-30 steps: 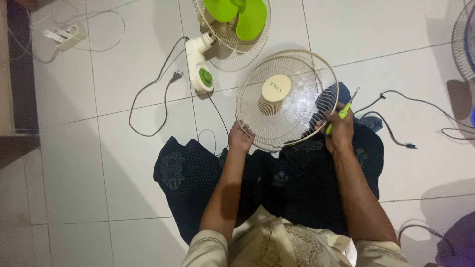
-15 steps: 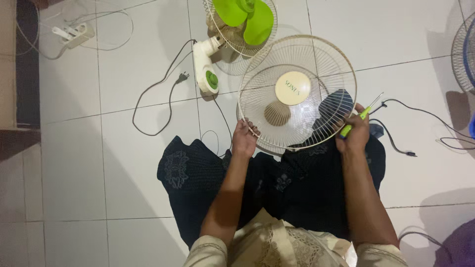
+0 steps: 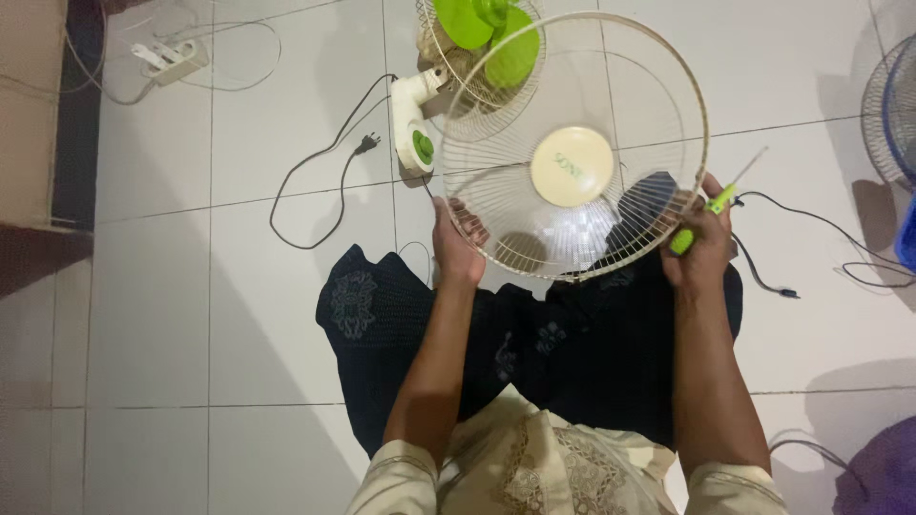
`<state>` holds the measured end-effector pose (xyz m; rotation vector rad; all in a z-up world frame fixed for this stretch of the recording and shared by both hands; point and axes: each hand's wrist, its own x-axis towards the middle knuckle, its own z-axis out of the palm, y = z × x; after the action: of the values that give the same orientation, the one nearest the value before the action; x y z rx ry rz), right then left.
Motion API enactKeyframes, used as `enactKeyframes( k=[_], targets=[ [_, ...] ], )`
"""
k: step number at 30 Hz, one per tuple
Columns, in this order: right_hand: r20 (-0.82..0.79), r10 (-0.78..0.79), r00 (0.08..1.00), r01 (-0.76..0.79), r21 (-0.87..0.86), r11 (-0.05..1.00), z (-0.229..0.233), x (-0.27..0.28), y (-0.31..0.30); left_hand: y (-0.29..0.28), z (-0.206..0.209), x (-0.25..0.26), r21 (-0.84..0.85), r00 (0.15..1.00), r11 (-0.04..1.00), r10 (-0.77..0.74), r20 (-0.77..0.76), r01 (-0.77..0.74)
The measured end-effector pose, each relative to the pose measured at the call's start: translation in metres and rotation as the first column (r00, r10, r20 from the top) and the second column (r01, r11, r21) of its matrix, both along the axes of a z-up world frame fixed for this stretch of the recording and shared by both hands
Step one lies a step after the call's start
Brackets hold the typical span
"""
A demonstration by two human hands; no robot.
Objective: The person assembles a small electric fan by attaching a green blade to the motor, securing it with a nut, and then fitting the front and rear wire cages. The person uses a screwdriver to tighten the cage screws and completes the assembly.
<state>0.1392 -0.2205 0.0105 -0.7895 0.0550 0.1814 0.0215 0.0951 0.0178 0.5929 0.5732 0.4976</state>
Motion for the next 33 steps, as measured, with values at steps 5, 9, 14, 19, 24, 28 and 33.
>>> enactKeyframes(
  k=[5,9,14,19,24,28,33],
  targets=[
    [0.038,0.061,0.997,-0.062,0.028,0.998,0.044,-0.022,0.019,-0.007,0.022,-0.016,-0.040,0.991,0.991,0.129,-0.047,-0.131],
    [-0.040,0.003,0.999,-0.002,0.020,1.000,0.060,-0.043,0.036,-0.018,0.022,-0.031,0.000,0.974,0.989,0.143,0.175,-0.145],
    [-0.005,-0.011,1.000,0.011,0.193,0.981,0.048,-0.040,0.028,-0.023,0.036,-0.047,-0.006,0.989,0.997,0.082,0.125,-0.082],
    [0.114,-0.033,0.993,0.010,0.192,0.981,0.035,-0.034,0.010,-0.010,0.063,-0.058,0.280,0.998,0.960,-0.011,0.059,-0.006],
    [0.150,-0.009,0.989,-0.008,0.113,0.994,0.062,-0.044,0.010,0.001,0.079,-0.061,0.228,0.969,0.970,0.029,0.244,-0.086],
    [0.189,0.039,0.981,-0.042,0.013,0.999,0.087,-0.055,0.020,-0.006,0.096,-0.061,0.241,0.951,0.941,0.175,0.257,-0.238],
    [0.043,-0.050,0.998,0.047,0.076,0.996,0.094,-0.048,0.036,-0.013,0.120,-0.061,0.234,0.953,0.941,0.189,0.238,-0.245]
  ],
)
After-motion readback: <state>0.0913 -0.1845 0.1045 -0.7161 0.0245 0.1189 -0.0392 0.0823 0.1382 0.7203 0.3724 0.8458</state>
